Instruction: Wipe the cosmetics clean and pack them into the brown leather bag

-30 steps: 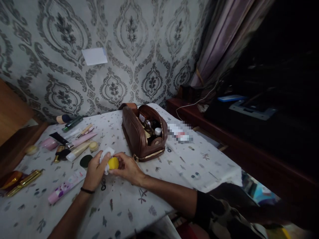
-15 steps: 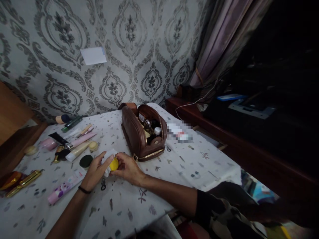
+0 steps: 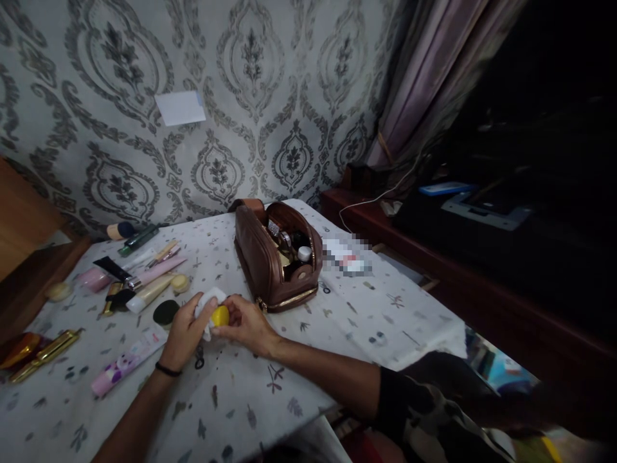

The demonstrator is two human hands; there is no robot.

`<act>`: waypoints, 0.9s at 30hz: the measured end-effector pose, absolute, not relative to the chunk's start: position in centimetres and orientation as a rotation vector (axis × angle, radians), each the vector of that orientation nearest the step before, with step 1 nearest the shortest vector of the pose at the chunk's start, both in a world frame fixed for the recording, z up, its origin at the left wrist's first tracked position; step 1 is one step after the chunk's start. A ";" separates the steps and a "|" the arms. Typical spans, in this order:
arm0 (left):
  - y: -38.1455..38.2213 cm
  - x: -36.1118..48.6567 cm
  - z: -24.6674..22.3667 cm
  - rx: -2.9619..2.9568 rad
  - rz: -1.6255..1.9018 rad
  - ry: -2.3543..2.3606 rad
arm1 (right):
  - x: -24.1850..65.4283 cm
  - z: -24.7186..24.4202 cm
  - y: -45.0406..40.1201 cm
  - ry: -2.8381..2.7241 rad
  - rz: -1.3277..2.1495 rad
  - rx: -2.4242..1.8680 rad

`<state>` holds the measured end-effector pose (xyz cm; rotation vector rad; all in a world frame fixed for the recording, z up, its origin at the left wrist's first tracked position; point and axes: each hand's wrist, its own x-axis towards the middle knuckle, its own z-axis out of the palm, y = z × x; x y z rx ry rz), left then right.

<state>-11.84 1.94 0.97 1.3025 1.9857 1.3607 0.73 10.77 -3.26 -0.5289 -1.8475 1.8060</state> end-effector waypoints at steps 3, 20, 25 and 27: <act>2.0 -12.0 1.4 1.332 1.297 1.896 | 0.8 -3.4 10.8 -1.876 1.725 -0.458; 2.0 -11.9 0.7 1.272 1.408 1.976 | 1.2 -2.3 10.6 -2.049 1.575 -0.594; 1.9 -12.0 0.9 1.242 1.392 1.937 | 0.9 -3.1 10.7 -1.932 1.634 -0.514; 1.9 -12.1 1.0 1.241 1.365 1.863 | 0.9 -3.3 10.8 -1.949 1.563 -0.457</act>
